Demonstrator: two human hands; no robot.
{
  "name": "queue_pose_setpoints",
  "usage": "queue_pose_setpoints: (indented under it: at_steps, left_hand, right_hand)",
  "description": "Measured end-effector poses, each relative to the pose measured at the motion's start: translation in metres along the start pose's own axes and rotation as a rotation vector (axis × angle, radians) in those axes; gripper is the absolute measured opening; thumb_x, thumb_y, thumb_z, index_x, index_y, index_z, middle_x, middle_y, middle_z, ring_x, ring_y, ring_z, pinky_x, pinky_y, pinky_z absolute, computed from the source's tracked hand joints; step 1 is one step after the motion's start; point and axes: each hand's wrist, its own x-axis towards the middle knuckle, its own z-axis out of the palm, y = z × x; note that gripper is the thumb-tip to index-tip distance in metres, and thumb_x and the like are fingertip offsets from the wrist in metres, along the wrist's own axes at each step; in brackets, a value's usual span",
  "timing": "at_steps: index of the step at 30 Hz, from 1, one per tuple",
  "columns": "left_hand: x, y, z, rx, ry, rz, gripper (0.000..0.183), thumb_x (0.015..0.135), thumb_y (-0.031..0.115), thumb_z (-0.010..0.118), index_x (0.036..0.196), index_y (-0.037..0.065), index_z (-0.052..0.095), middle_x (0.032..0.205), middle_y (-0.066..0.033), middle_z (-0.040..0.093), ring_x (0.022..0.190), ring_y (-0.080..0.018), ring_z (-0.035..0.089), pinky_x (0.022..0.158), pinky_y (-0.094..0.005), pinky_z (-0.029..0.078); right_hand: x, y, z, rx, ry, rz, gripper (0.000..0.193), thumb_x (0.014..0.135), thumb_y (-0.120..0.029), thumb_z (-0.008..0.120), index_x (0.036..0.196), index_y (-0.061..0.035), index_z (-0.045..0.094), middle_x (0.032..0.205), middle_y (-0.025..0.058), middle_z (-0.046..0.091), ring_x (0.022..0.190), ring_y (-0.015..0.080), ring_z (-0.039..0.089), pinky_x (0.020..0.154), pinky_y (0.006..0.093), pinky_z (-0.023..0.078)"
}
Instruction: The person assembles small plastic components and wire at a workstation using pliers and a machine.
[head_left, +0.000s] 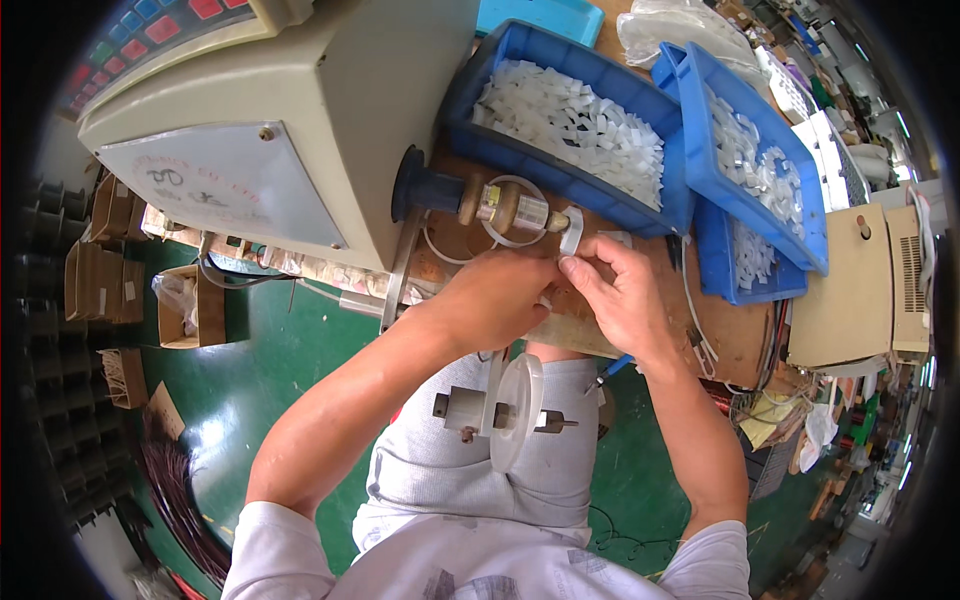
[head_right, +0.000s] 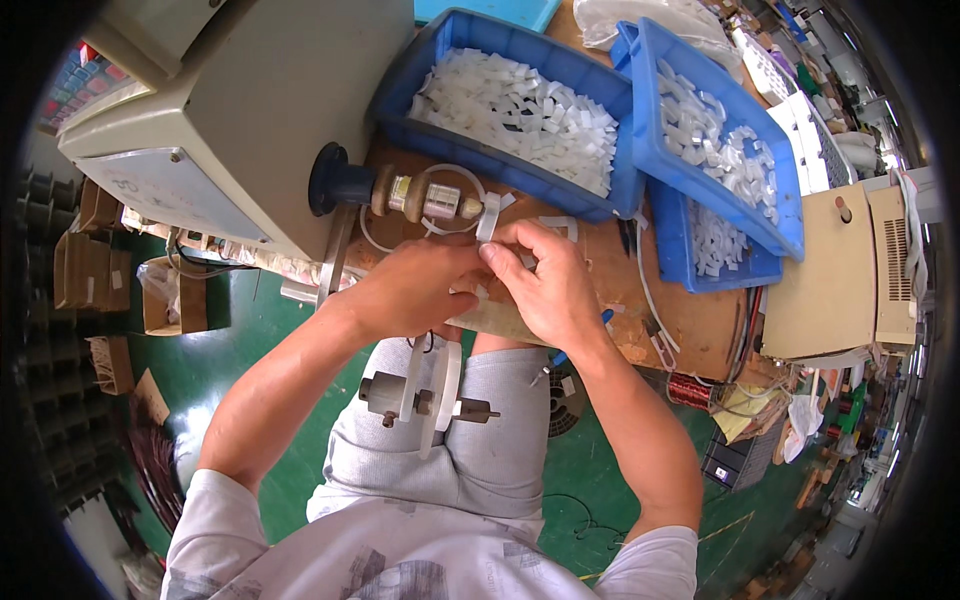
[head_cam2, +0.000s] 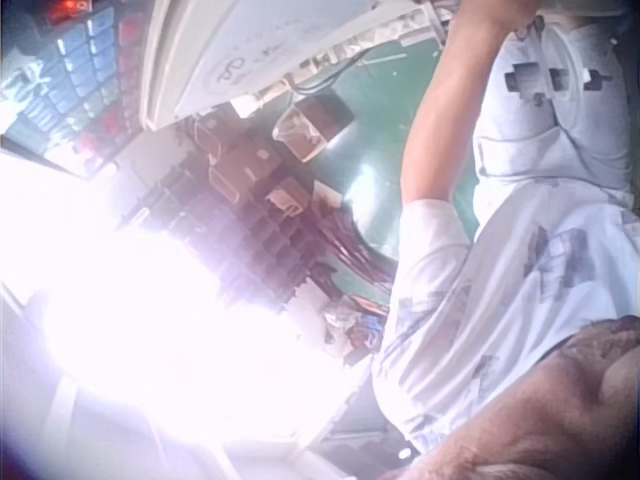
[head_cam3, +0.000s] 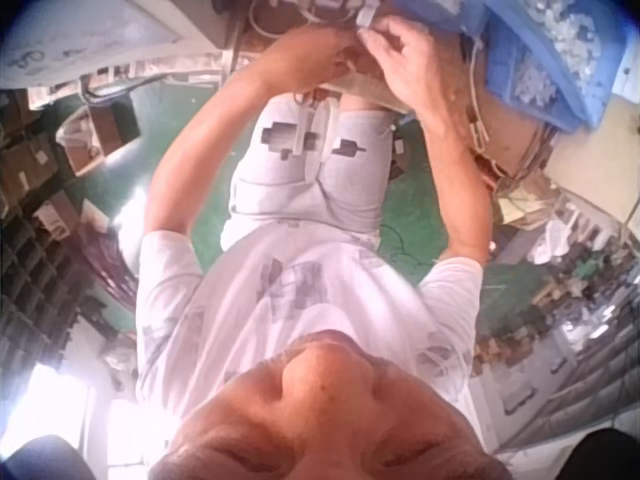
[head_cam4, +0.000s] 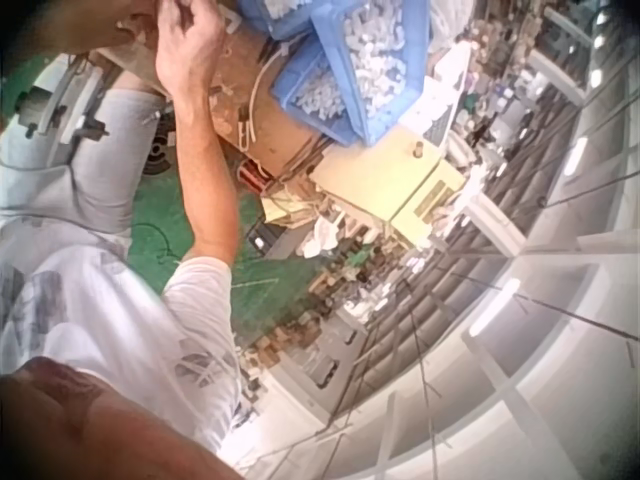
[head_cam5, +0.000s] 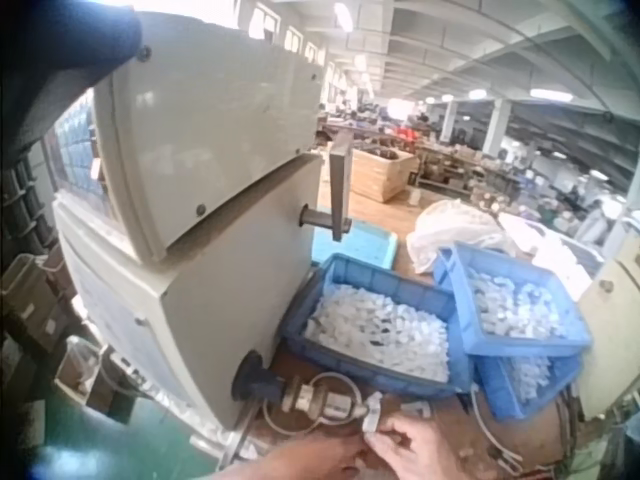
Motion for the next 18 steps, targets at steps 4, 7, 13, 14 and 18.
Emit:
queue_pose_setpoints:
  at_steps: [4, 7, 13, 14, 18]
  left_hand:
    - [-0.013, 0.005, -0.001, 0.217, 0.079, -0.022, 0.029, 0.088, 0.015, 0.066, 0.116, 0.005, 0.068, 0.110, -0.0151, 0.066, 0.098, -0.0356, 0.069, 0.086, -0.0477, 0.055]
    - [-0.041, 0.018, -0.018, 0.190, 0.192, -0.035, 0.029, 0.088, 0.012, 0.068, 0.116, 0.005, 0.068, 0.109, -0.0160, 0.067, 0.100, -0.0341, 0.068, 0.085, -0.0456, 0.054]
    - [-0.032, 0.019, -0.035, 0.298, 0.804, 0.311, 0.029, 0.085, 0.005, 0.071, 0.114, 0.005, 0.068, 0.110, -0.0135, 0.067, 0.101, -0.0353, 0.064, 0.089, -0.0451, 0.051]
    - [-0.025, 0.017, -0.034, 0.342, 0.806, 0.312, 0.028, 0.086, 0.006, 0.071, 0.113, 0.005, 0.068, 0.109, -0.0130, 0.067, 0.102, -0.0356, 0.064, 0.092, -0.0456, 0.049]
    - [-0.002, 0.010, -0.033, 0.529, 0.752, 0.200, 0.013, 0.092, 0.016, 0.065, 0.100, 0.007, 0.069, 0.104, -0.0100, 0.069, 0.102, -0.0316, 0.064, 0.091, -0.0469, 0.047]
  right_hand:
    - [-0.003, 0.000, 0.006, -0.108, 0.075, -0.081, 0.016, 0.093, -0.014, 0.073, 0.100, 0.0010, 0.071, 0.091, 0.0108, 0.070, 0.083, 0.0200, 0.066, 0.076, 0.0340, 0.051]
    - [-0.005, 0.000, 0.007, -0.127, 0.087, -0.060, 0.014, 0.093, -0.012, 0.072, 0.097, 0.0012, 0.070, 0.091, 0.0120, 0.070, 0.083, 0.0220, 0.067, 0.076, 0.0340, 0.051]
    - [-0.007, -0.005, 0.010, -0.168, 0.125, -0.051, 0.013, 0.088, -0.009, 0.073, 0.094, 0.0018, 0.069, 0.090, 0.0147, 0.069, 0.084, 0.0282, 0.068, 0.074, 0.0363, 0.051]
    - [-0.006, -0.005, 0.011, -0.168, 0.124, -0.054, 0.013, 0.088, -0.009, 0.073, 0.094, 0.0018, 0.069, 0.090, 0.0147, 0.069, 0.084, 0.0282, 0.068, 0.074, 0.0363, 0.051]
    - [-0.001, -0.006, 0.015, -0.247, 0.177, -0.152, 0.013, 0.085, -0.008, 0.074, 0.088, 0.0021, 0.067, 0.087, 0.0152, 0.068, 0.080, 0.0319, 0.066, 0.072, 0.0393, 0.051]
